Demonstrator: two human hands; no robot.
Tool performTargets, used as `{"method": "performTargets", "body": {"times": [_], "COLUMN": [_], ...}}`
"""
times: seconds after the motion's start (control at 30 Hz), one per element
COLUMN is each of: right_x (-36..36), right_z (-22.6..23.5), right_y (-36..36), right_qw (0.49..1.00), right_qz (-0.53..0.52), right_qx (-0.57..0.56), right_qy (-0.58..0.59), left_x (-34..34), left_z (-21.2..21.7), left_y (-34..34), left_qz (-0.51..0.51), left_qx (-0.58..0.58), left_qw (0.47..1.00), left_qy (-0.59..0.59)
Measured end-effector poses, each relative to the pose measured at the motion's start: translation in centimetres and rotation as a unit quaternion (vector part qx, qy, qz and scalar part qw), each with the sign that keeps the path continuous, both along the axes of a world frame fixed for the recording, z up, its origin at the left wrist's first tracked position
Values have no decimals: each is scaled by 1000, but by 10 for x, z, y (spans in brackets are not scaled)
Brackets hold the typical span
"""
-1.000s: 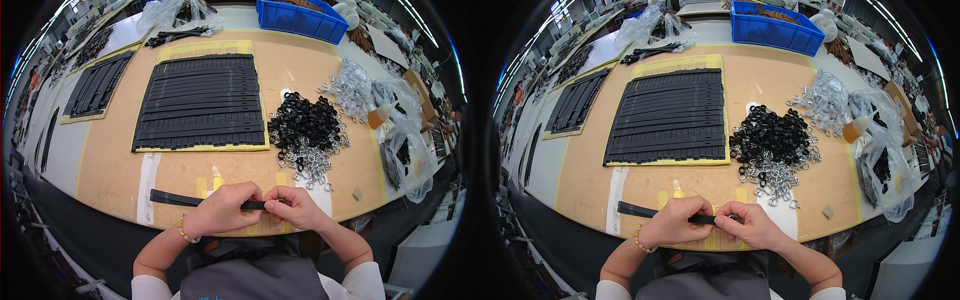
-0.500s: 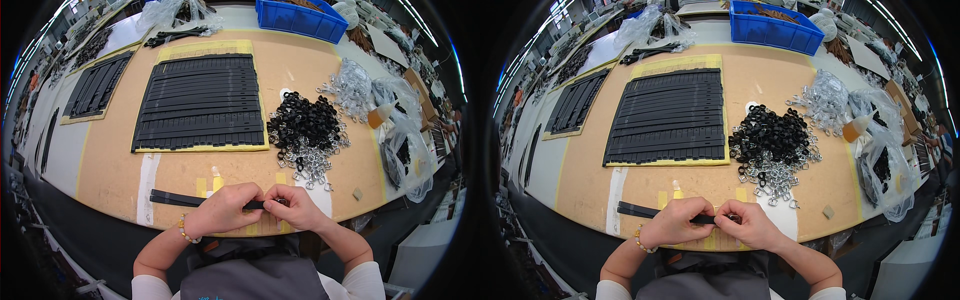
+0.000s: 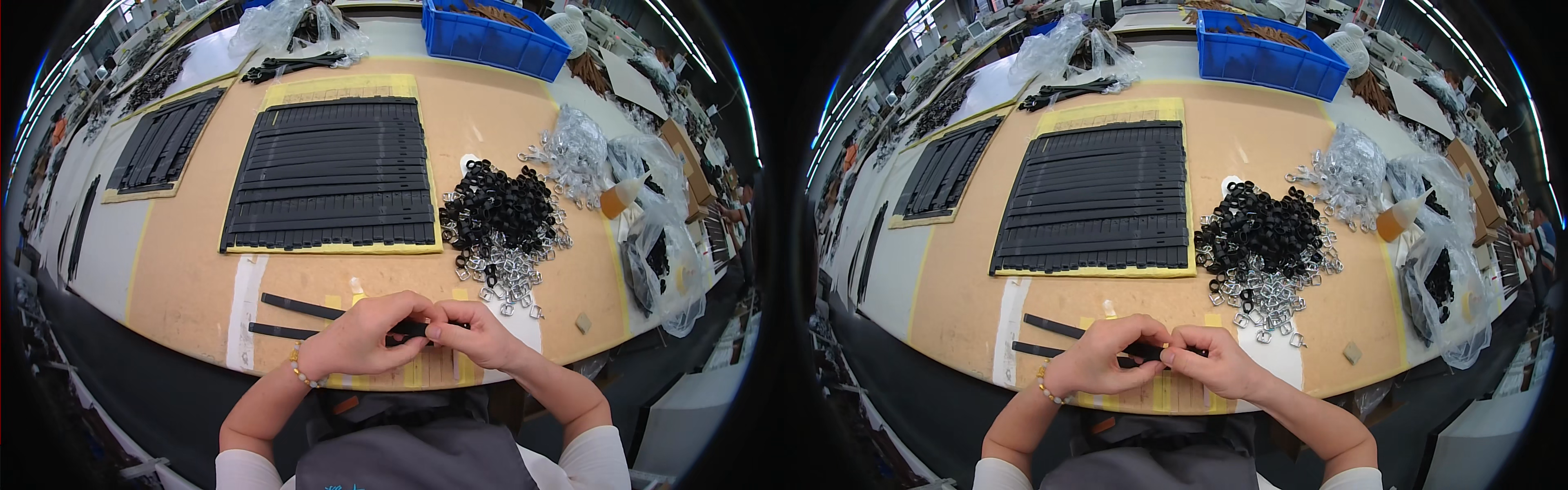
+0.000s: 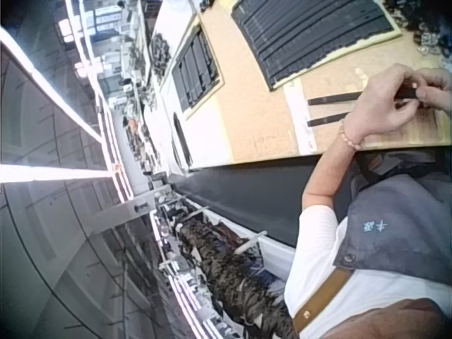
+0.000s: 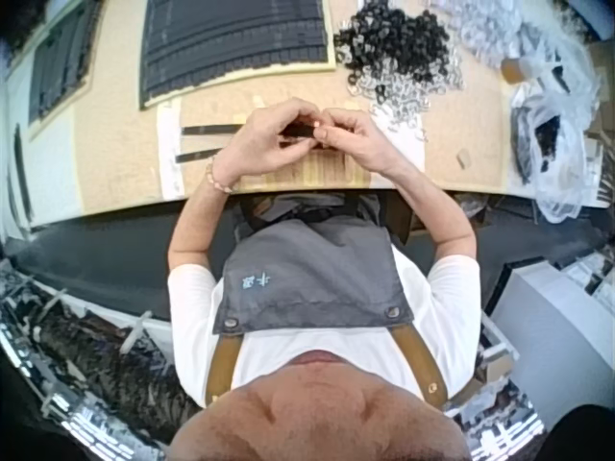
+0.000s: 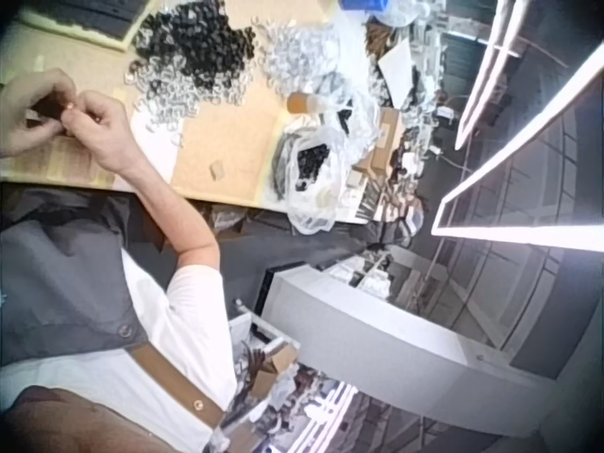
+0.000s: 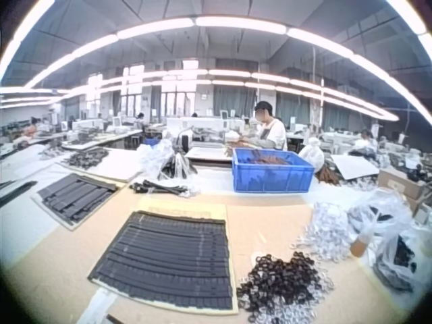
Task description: The person assembles small straps with metal buckles and rings on a workshop table, using a glue dispenser to secure the components.
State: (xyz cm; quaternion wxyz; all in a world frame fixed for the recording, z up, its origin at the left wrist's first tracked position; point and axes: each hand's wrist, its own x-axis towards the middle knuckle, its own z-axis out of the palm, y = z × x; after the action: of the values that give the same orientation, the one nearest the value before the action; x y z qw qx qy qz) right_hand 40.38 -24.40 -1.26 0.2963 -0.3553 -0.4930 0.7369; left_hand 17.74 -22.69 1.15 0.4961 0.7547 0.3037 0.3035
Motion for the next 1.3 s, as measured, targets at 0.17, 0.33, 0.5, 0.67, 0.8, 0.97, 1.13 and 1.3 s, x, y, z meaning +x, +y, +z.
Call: {"method": "performTargets", "body": {"times": [0.17, 0.33, 0.5, 0.67, 0.8, 0.97, 1.13, 1.3], "right_x": [5, -2, -5, -6, -13, -3, 24, 43], "right_z": [6, 31, 3, 5, 38, 57, 43, 26], "right_y": [18, 87, 158, 189, 166, 127, 106, 93], "right_qw": [986, 913, 822, 813, 860, 981, 977, 845], "right_qz": [51, -30, -86, 64, 49, 63, 2, 5], "right_qx": [95, 261, 402, 364, 357, 133, 107, 317], "right_qy": [-126, -311, -395, -451, -362, -128, -182, -431], "left_x": [-18, -21, -6, -17, -16, -38, -38, -42], "left_z": [-22, -38, -39, -37, -11, 4, 41, 22], "left_y": [16, 11, -5, 19, 64, 88, 69, 54], "left_qz": [-7, 49, 67, 119, 258, 198, 161, 143], "left_qx": [38, 31, 128, 197, 392, 436, 546, 457], "left_qw": [999, 996, 982, 961, 871, 863, 756, 816], "left_qy": [-19, 70, 125, 150, 148, 161, 324, 323]}}
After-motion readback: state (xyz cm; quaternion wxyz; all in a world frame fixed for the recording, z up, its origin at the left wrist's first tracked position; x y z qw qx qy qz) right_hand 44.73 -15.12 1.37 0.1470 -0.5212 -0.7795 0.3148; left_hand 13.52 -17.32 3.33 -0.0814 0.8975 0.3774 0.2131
